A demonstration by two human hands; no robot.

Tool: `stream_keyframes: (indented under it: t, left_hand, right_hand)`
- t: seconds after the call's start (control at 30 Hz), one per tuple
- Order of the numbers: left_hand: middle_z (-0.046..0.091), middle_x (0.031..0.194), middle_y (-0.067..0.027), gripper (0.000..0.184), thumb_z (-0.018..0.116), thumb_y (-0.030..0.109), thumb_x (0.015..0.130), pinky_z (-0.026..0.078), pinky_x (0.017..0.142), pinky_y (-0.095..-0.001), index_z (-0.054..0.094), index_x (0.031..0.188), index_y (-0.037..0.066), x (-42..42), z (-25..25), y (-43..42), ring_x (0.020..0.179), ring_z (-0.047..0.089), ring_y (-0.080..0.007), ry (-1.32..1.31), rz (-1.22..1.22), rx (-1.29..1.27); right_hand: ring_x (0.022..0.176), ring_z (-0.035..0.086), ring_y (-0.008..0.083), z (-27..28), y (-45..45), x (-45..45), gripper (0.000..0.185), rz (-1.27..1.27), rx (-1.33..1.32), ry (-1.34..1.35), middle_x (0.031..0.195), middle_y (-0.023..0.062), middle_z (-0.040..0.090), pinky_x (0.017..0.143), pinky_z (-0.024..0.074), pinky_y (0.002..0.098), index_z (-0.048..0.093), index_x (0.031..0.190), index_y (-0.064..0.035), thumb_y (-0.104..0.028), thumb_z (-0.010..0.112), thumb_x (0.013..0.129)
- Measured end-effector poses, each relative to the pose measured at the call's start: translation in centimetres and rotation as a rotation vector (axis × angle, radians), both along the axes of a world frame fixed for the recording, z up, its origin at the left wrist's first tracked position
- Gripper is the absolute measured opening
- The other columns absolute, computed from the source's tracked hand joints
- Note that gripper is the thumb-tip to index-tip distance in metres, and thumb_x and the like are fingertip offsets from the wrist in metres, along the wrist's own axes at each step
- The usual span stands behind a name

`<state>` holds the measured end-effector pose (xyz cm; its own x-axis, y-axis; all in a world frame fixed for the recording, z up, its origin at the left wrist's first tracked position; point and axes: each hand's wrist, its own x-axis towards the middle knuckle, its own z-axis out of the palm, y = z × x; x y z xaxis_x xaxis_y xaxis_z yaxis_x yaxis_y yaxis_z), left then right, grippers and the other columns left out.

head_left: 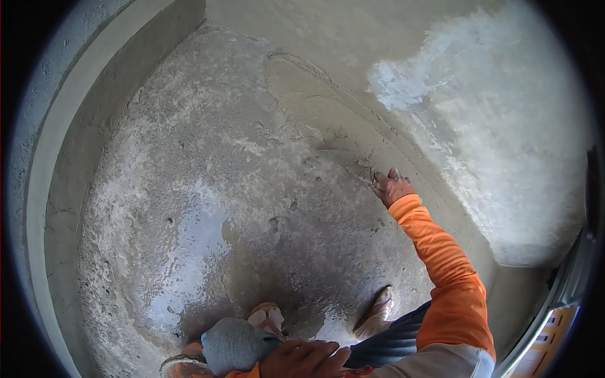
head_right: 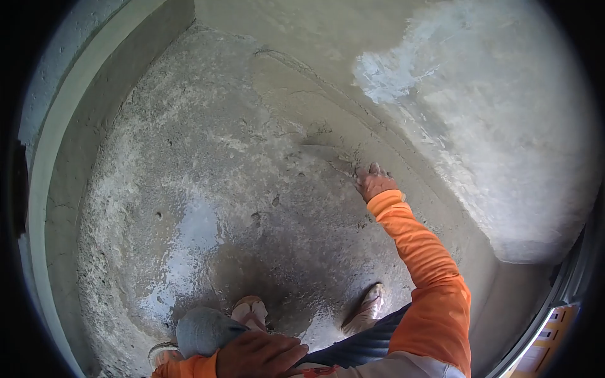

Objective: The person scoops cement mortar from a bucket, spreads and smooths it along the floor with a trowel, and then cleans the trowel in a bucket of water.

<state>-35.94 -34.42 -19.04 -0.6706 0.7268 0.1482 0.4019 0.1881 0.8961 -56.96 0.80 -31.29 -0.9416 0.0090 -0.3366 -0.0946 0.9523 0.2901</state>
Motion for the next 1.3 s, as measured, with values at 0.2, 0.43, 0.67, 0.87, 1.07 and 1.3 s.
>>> stream_keyframes:
  t: [0.2, 0.43, 0.67, 0.87, 1.07, 1.3]
  left_hand:
    - [0.055, 0.106, -0.0092, 0.035, 0.052, 0.026, 0.079, 0.045, 0.073, -0.0377, 0.05, 0.113, 0.019, 1.5, -0.4, 0.8, 0.092, 0.055, -0.0265, 0.15, 0.088, 0.036]
    - [0.058, 0.101, -0.0105, 0.032, 0.052, 0.026, 0.081, 0.048, 0.07, -0.035, 0.052, 0.109, 0.012, 0.6, 0.0, 0.2, 0.087, 0.059, -0.0239, 0.081, 0.062, 0.035]
    - [0.053, 0.11, -0.01, 0.035, 0.051, 0.026, 0.078, 0.041, 0.077, -0.039, 0.051, 0.113, 0.021, 1.3, -0.1, -0.2, 0.093, 0.054, -0.0253, 0.113, 0.028, 0.0]
    - [0.051, 0.118, -0.0096, 0.038, 0.053, 0.025, 0.076, 0.038, 0.084, -0.0428, 0.052, 0.113, 0.016, 3.0, -0.5, 0.6, 0.101, 0.052, -0.0288, -0.051, 0.07, 0.02]
    - [0.047, 0.125, -0.0092, 0.038, 0.053, 0.022, 0.076, 0.036, 0.089, -0.044, 0.053, 0.112, 0.012, 1.6, 1.8, 0.7, 0.11, 0.049, -0.0276, -0.194, -0.051, -0.187]
    - [0.047, 0.126, -0.0092, 0.037, 0.052, 0.023, 0.076, 0.036, 0.089, -0.0441, 0.053, 0.112, 0.012, 0.6, 1.5, 0.1, 0.11, 0.048, -0.0274, -0.185, -0.059, -0.171]
  right_hand:
    - [0.099, 0.052, 0.035, -1.4, 1.1, -3.8, 0.039, -0.169, 0.01, 0.113, 0.107, 0.0178, 0.05, 0.084, 0.0439, 0.042, 0.048, 0.114, -0.0153, -0.036, 0.051, 0.081]
    - [0.097, 0.054, 0.0323, 1.8, -2.1, 1.7, 0.032, 0.269, -0.038, -0.242, 0.107, 0.0175, 0.05, 0.077, 0.0459, 0.0415, 0.051, 0.106, -0.0144, -0.034, 0.052, 0.081]
    - [0.095, 0.054, 0.0378, -3.7, -4.4, 2.3, 0.045, -0.1, -0.153, -0.168, 0.112, 0.022, 0.048, 0.081, 0.0453, 0.0436, 0.046, 0.116, -0.0106, -0.041, 0.051, 0.082]
    - [0.097, 0.053, 0.039, -6.2, -13.1, 5.1, 0.051, 0.05, -0.501, -0.243, 0.11, 0.0225, 0.051, 0.084, 0.0434, 0.0433, 0.049, 0.115, -0.0099, -0.046, 0.053, 0.079]
    - [0.108, 0.049, 0.0339, -8.5, -22.0, -11.9, 0.048, -0.467, -0.718, -0.073, 0.116, 0.0144, 0.053, 0.092, 0.0389, 0.0416, 0.052, 0.113, -0.0089, -0.045, 0.047, 0.082]
    - [0.112, 0.047, 0.0326, -8.3, -16.4, -15.5, 0.051, -0.59, -0.644, 0.032, 0.122, 0.0183, 0.048, 0.095, 0.0371, 0.0391, 0.049, 0.117, -0.0049, -0.044, 0.039, 0.086]
